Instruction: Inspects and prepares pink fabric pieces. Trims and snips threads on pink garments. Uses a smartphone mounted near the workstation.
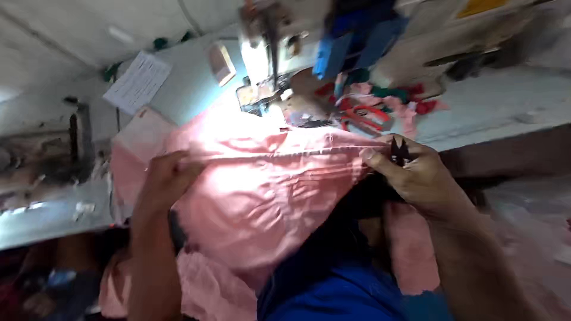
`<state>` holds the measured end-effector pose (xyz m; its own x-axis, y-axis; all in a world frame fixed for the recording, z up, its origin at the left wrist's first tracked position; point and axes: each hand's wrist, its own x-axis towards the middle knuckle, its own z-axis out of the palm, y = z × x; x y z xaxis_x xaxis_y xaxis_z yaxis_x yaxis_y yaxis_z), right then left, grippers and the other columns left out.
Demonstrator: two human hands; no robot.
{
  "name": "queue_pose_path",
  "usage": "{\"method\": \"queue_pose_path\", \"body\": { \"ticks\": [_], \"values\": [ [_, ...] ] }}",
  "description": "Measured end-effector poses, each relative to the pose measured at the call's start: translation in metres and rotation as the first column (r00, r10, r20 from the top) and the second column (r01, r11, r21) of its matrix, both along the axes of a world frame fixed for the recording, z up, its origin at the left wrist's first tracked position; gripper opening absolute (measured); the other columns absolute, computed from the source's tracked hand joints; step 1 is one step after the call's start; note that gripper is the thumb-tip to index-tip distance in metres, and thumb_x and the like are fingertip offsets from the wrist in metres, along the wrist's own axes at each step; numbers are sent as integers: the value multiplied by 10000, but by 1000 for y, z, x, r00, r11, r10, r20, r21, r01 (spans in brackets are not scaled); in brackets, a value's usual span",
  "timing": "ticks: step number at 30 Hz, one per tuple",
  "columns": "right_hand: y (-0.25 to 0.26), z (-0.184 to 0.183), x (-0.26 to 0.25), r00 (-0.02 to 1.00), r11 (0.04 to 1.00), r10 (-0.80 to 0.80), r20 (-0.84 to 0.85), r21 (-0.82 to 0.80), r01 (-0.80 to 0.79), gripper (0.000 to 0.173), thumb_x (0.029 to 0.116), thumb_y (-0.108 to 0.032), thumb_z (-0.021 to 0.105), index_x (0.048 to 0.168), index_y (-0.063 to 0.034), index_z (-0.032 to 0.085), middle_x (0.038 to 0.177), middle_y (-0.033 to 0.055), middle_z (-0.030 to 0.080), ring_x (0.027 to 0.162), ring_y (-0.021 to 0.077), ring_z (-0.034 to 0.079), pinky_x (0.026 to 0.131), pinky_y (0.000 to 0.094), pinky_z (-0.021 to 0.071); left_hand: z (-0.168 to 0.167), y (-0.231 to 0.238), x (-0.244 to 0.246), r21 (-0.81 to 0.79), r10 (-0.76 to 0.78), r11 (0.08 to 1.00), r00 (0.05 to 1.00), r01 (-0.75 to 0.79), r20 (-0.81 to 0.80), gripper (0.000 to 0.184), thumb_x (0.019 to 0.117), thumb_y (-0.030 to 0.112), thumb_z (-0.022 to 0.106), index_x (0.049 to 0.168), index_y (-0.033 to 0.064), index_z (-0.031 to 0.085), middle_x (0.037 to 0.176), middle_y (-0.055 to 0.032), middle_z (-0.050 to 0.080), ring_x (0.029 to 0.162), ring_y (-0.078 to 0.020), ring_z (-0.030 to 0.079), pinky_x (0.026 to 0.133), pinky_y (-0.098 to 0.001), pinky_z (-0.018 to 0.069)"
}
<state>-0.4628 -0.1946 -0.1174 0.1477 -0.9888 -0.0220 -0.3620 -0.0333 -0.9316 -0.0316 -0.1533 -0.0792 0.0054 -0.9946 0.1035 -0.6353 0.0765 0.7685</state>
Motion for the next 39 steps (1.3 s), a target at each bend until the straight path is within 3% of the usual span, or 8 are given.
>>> {"method": "queue_pose_path", "body": {
  "ticks": [5, 10, 13, 16, 22, 26, 29, 39],
  "values": [
    [5, -38, -12, 977, 992, -92, -194, 69, 107, 255, 942, -303, 737, 1102, -107, 708, 868, -27, 659, 716, -8, 574, 684, 231, 506, -49, -28, -15, 114, -83, 987, 969, 112, -232, 158, 1041, 170, 556, 982, 74, 667, 734, 66, 609, 623, 10, 558, 588, -185, 490],
    [7, -39, -21, 974, 979, -154, -169, 105, 173, 290, 874, -251, 816, 1109, -123, 705, 887, -31, 674, 731, -16, 608, 697, 208, 538, -53, -21, -26, 31, 6, 1000, 936, 5, -352, 62, 967, 117, 685, 996, 64, 698, 784, 40, 666, 650, -24, 606, 599, -196, 525],
    [8, -38, -21, 913, 981, -176, -369, 5, 191, 383, 932, -369, 753, 1202, -105, 685, 986, 109, 680, 793, 180, 618, 718, 440, 519, -48, -17, -27, 32, -22, 999, 919, 37, -394, 135, 997, 75, 613, 1095, 34, 697, 828, 23, 686, 680, -29, 619, 623, -198, 535],
    [12, -27, -5, 844, 970, -228, -485, -186, 156, 498, 980, -329, 658, 1411, -88, 590, 1332, 291, 585, 1141, 478, 600, 882, 685, 464, -41, -11, -34, 56, -26, 997, 899, 56, -437, 247, 984, 27, 567, 1208, 4, 671, 890, 9, 720, 725, -29, 654, 663, -202, 563],
    [32, -1, 76, 992, 931, 115, -52, -342, -126, 331, 986, -247, 667, 1258, -61, 630, 1046, 8, 660, 829, 25, 616, 702, 220, 545, -26, 1, -70, 27, 21, 1000, 874, -9, -485, 138, 980, 47, 639, 1101, 18, 699, 844, 13, 725, 705, -26, 659, 652, -189, 565],
    [37, 11, 121, 886, 941, 334, 321, -55, -335, 200, 1043, -337, 568, 1130, -162, 611, 760, -78, 575, 562, -4, 505, 480, 155, 439, -16, 15, -96, 139, 118, 989, 810, -46, -574, 164, 1049, 121, 574, 1124, 76, 713, 851, 12, 702, 663, -36, 642, 572, -194, 553],
    [36, 11, 134, 652, 795, 252, 715, 231, -561, 411, 1081, -537, 316, 1068, -210, 565, 724, -62, 484, 492, -5, 356, 434, 137, 305, -16, 20, -111, 140, 157, 986, 755, -87, -637, 198, 1034, 109, 599, 1194, 76, 710, 924, -5, 717, 700, -42, 649, 600, -198, 558],
    [32, 21, 133, 710, 742, 160, 685, 391, -544, 405, 1115, -316, 252, 968, -148, 590, 583, -55, 379, 432, 5, 289, 405, 139, 243, -26, 26, -134, 55, 185, 974, 641, -218, -745, 341, 975, 34, 651, 1315, 51, 643, 889, -27, 709, 723, -63, 659, 669, -213, 570]
  ]
}}
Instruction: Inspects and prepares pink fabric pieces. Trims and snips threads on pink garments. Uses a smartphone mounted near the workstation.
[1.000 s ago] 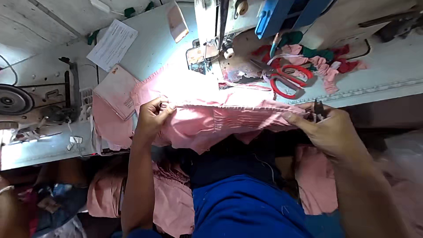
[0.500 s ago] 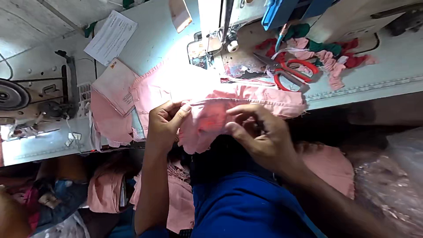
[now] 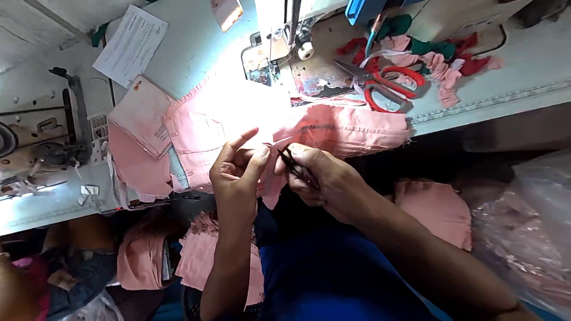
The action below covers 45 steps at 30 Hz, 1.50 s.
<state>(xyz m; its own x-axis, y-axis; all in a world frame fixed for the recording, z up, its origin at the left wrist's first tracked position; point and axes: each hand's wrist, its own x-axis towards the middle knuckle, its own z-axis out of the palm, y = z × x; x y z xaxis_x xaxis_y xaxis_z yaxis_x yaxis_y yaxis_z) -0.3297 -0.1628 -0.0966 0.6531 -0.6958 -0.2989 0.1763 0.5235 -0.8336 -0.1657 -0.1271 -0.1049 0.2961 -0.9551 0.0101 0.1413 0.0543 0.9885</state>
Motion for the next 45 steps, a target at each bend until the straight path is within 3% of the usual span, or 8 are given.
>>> {"method": "queue_pose_path", "body": {
  "ticks": [21, 32, 45],
  "values": [
    [1, 0, 6, 996, 976, -27, 80, 219, 8, 447, 1125, -338, 241, 963, -115, 593, 559, -51, 353, 402, -5, 263, 379, 127, 227, -6, 1, -7, -45, 50, 998, 998, -52, -42, 297, 976, -3, 633, 1270, 34, 613, 905, -38, 703, 759, -79, 680, 703, -233, 591],
    [6, -8, 14, 982, 972, -129, 138, 212, 98, 443, 1127, -341, 251, 922, -122, 578, 557, -52, 350, 402, -1, 268, 379, 131, 236, -8, 1, -11, -39, 67, 997, 996, -69, -61, 248, 995, 20, 602, 1242, 53, 597, 880, -35, 677, 733, -81, 663, 679, -233, 583],
    [2, -7, 10, 992, 983, -59, 109, 180, 39, 413, 1123, -320, 266, 934, -124, 576, 569, -50, 375, 410, -8, 277, 388, 121, 238, -9, 0, -14, -34, 106, 993, 988, -111, -112, 268, 984, 9, 604, 1243, 71, 569, 863, -37, 663, 706, -81, 655, 654, -230, 579]
  ]
}}
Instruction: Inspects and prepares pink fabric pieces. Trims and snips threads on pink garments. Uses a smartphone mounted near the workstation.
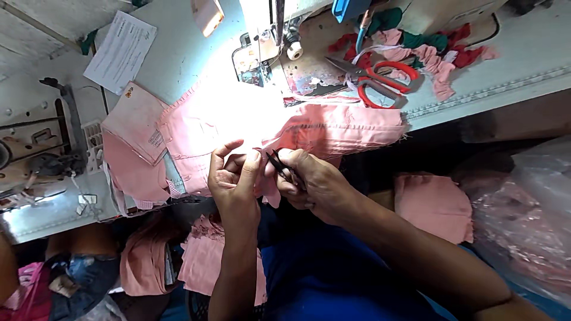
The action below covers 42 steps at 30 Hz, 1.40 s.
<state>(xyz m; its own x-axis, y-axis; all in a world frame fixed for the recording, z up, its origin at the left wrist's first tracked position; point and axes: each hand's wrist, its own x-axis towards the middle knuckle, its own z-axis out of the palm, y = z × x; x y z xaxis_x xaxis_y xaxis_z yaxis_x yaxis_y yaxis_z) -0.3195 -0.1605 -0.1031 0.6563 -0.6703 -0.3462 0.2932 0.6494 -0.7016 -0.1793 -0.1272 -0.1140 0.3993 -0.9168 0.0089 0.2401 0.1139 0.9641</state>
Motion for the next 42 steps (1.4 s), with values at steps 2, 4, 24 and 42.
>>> {"method": "queue_pose_path", "body": {
  "ticks": [2, 4, 24, 42],
  "values": [
    [-1, 0, -1, 1000, 1000, 1, 5, 3, -1, 412, 1123, -313, 266, 947, -118, 582, 571, -49, 377, 411, -8, 279, 390, 121, 239, 0, -1, 0, 0, 3, 1000, 1000, -3, 4, 265, 981, 11, 610, 1236, 73, 573, 853, -33, 669, 706, -79, 656, 654, -230, 578],
    [-2, 0, -1, 1000, 1000, 3, 3, 11, -3, 408, 1123, -310, 266, 950, -120, 583, 572, -49, 379, 409, -9, 279, 387, 118, 239, 0, -2, 0, 2, 1, 1000, 1000, -1, 6, 265, 984, 11, 606, 1239, 73, 574, 851, -35, 671, 707, -81, 658, 652, -233, 579],
    [-7, -17, 14, 991, 985, -131, -30, -115, 126, 286, 1109, -254, 388, 922, -126, 562, 641, -81, 447, 495, 0, 383, 465, 156, 322, -10, -7, -8, -57, 89, 995, 984, -81, 156, 307, 945, -61, 485, 1242, 17, 473, 800, 20, 667, 694, -65, 689, 653, -234, 611],
    [-13, -16, 7, 991, 995, -91, 103, 45, 87, 330, 1114, -252, 359, 890, -138, 572, 595, -90, 433, 429, -21, 326, 399, 129, 272, -11, -10, -10, -60, 71, 996, 990, -64, 118, 347, 926, -53, 528, 1264, -12, 463, 807, -12, 683, 714, -78, 698, 669, -232, 608]
  ]
}}
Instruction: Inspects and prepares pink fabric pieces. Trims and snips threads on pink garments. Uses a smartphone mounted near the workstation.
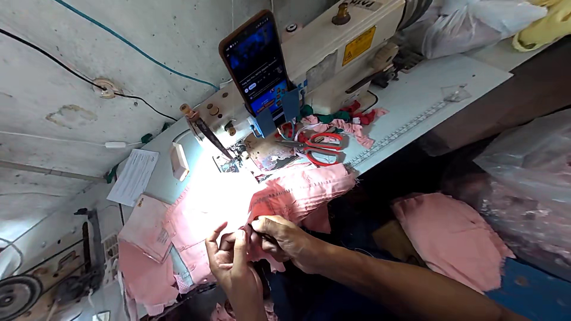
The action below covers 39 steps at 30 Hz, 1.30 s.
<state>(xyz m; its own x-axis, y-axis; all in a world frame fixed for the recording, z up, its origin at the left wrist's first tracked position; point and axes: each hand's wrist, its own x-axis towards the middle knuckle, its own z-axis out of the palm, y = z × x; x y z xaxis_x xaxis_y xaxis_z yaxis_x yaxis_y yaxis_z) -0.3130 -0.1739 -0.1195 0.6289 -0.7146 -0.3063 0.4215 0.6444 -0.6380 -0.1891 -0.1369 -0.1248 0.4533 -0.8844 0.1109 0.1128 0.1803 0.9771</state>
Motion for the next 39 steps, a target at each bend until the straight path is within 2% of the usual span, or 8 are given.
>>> {"method": "queue_pose_path", "body": {
  "ticks": [5, 10, 23, 28, 33, 35, 37, 39],
  "values": [
    [3, 5, -6, 995, 994, -38, -93, -101, 29, 317, 1100, -235, 359, 927, -124, 601, 603, -108, 463, 464, -33, 368, 438, 131, 314, 7, -2, 1, 26, -36, 999, 999, 36, 1, 351, 927, -5, 583, 1258, 21, 467, 770, 16, 670, 680, -69, 677, 660, -254, 603],
    [8, 3, -13, 994, 988, 39, -99, -148, -53, 359, 1111, -291, 307, 914, -143, 567, 602, -72, 421, 447, -20, 314, 419, 126, 262, 8, 3, 1, 27, -61, 998, 997, 63, -53, 335, 967, 8, 572, 1280, 118, 526, 824, -2, 678, 701, -75, 674, 651, -246, 594],
    [7, 10, -15, 996, 995, 62, -71, -78, -67, 399, 1121, -314, 284, 919, -120, 569, 581, -62, 392, 428, -13, 299, 410, 124, 256, 7, 3, -1, 4, -79, 997, 995, 79, -67, 312, 992, -1, 549, 1285, 105, 518, 878, -20, 672, 738, -86, 678, 668, -249, 597],
    [5, 9, -15, 991, 994, 94, -93, -39, -98, 391, 1123, -327, 306, 917, -126, 571, 587, -60, 415, 421, -14, 295, 397, 124, 252, 5, 5, 1, 35, -78, 996, 996, 77, 33, 321, 990, 3, 575, 1294, 88, 514, 870, -34, 668, 740, -107, 676, 684, -268, 599],
    [6, 5, -11, 999, 1000, -12, 40, 7, 12, 386, 1104, -317, 296, 955, -136, 602, 589, -97, 432, 442, -18, 346, 419, 143, 303, 2, 0, 3, 12, -60, 998, 992, 59, 110, 323, 965, -9, 581, 1267, -23, 466, 831, -36, 672, 703, -103, 679, 645, -256, 599],
    [4, 0, -13, 992, 995, -43, 121, -81, 53, 352, 1077, -360, 339, 951, -162, 602, 615, -107, 453, 460, -25, 370, 429, 137, 325, 2, -1, 4, 4, -43, 999, 993, 43, 113, 319, 960, -10, 570, 1259, -18, 461, 825, -15, 679, 696, -83, 679, 645, -238, 594],
    [-2, 0, -22, 990, 950, -115, 78, -283, 133, 330, 1071, -389, 379, 990, -158, 601, 649, -123, 479, 510, -40, 407, 470, 131, 348, 1, -1, 6, -12, -23, 1000, 995, 24, 93, 299, 963, -10, 555, 1248, -1, 464, 844, -5, 694, 725, -73, 696, 680, -233, 606],
    [-16, 3, -41, 941, 763, -326, -89, -613, 206, 345, 1077, -397, 455, 1075, -95, 622, 730, -113, 514, 612, -50, 454, 557, 134, 389, 0, -1, 10, -21, -16, 1000, 997, 17, 77, 295, 963, -16, 546, 1246, 12, 466, 866, 2, 695, 752, -65, 698, 705, -228, 607]
  ]
}}
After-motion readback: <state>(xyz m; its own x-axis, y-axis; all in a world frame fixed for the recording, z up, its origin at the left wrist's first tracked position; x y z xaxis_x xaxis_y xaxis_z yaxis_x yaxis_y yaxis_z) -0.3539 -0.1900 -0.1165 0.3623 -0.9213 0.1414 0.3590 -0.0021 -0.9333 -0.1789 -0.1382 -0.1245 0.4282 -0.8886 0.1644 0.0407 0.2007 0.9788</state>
